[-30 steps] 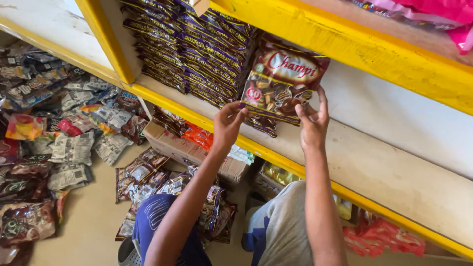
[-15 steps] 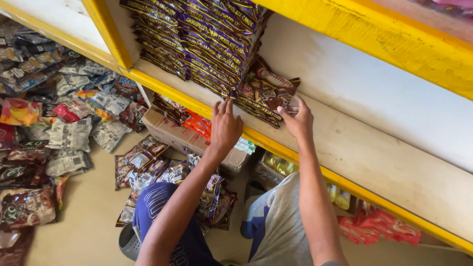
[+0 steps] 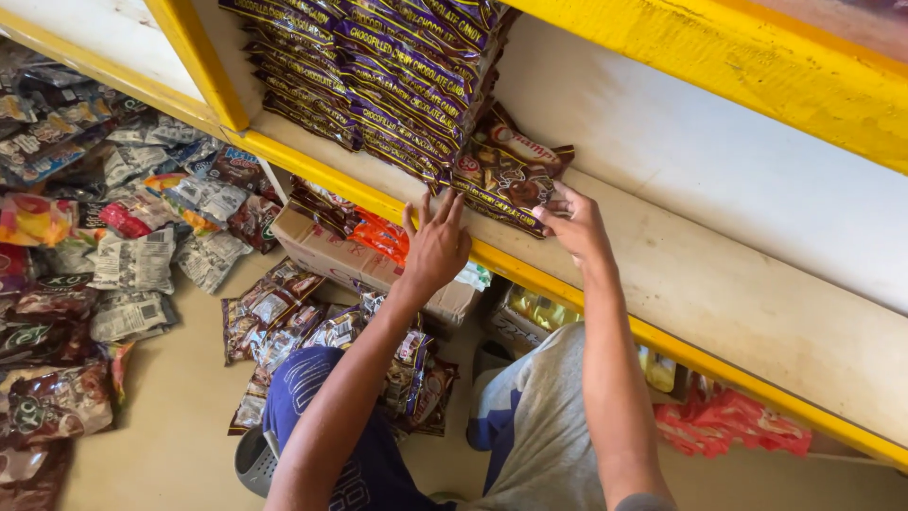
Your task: Stocking and organizing snack packages onto grocery store shelves.
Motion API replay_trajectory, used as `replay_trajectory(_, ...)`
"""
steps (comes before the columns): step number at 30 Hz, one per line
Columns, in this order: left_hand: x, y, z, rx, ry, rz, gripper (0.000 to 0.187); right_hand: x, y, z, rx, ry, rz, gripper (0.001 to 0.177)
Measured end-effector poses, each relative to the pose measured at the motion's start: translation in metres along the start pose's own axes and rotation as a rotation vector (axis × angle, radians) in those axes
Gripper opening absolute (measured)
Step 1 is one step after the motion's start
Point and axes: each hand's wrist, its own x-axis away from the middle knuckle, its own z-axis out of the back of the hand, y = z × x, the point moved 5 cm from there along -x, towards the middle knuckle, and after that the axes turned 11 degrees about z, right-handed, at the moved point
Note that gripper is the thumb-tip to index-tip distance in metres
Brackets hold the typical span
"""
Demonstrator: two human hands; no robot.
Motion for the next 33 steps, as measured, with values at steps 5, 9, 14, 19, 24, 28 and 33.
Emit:
replay_trajectory(5,0.007,0.003,-0.003,0.009,0.092,0.029,0.069,-0.002,0.004,0.005,0.086,0.033,0.028,0.071)
replay_trajectory(9,0.019,0.026,-0.004,-0.088,0.076,-0.09,0.059,0.0,0.005,0.007,0.112,0.063,0.005,0.071)
replay_trajectory(14,0.026,0.046,0.013,-0.023,0.018,-0.25,0.063,0.007,-0.019,0.002,0.154,0.171,-0.008,0.07)
replay_trajectory(19,0.018,0.035,0.0,-0.118,0.025,-0.202,0.065,-0.002,0.0,-0.004,-0.004,0.057,0.111,0.057)
replay_trajectory(24,0.018,0.031,-0.004,-0.107,0.019,-0.209,0.065,0.004,-0.018,-0.011,-0.047,0.027,0.048,0.051)
replay_trajectory(28,0.019,0.03,-0.003,-0.099,0.01,-0.224,0.065,0.004,-0.021,-0.012,-0.023,0.04,0.057,0.054)
replay_trajectory(33,0.021,0.029,0.005,-0.04,0.03,-0.24,0.065,0.003,-0.022,-0.011,0.007,0.03,0.085,0.056)
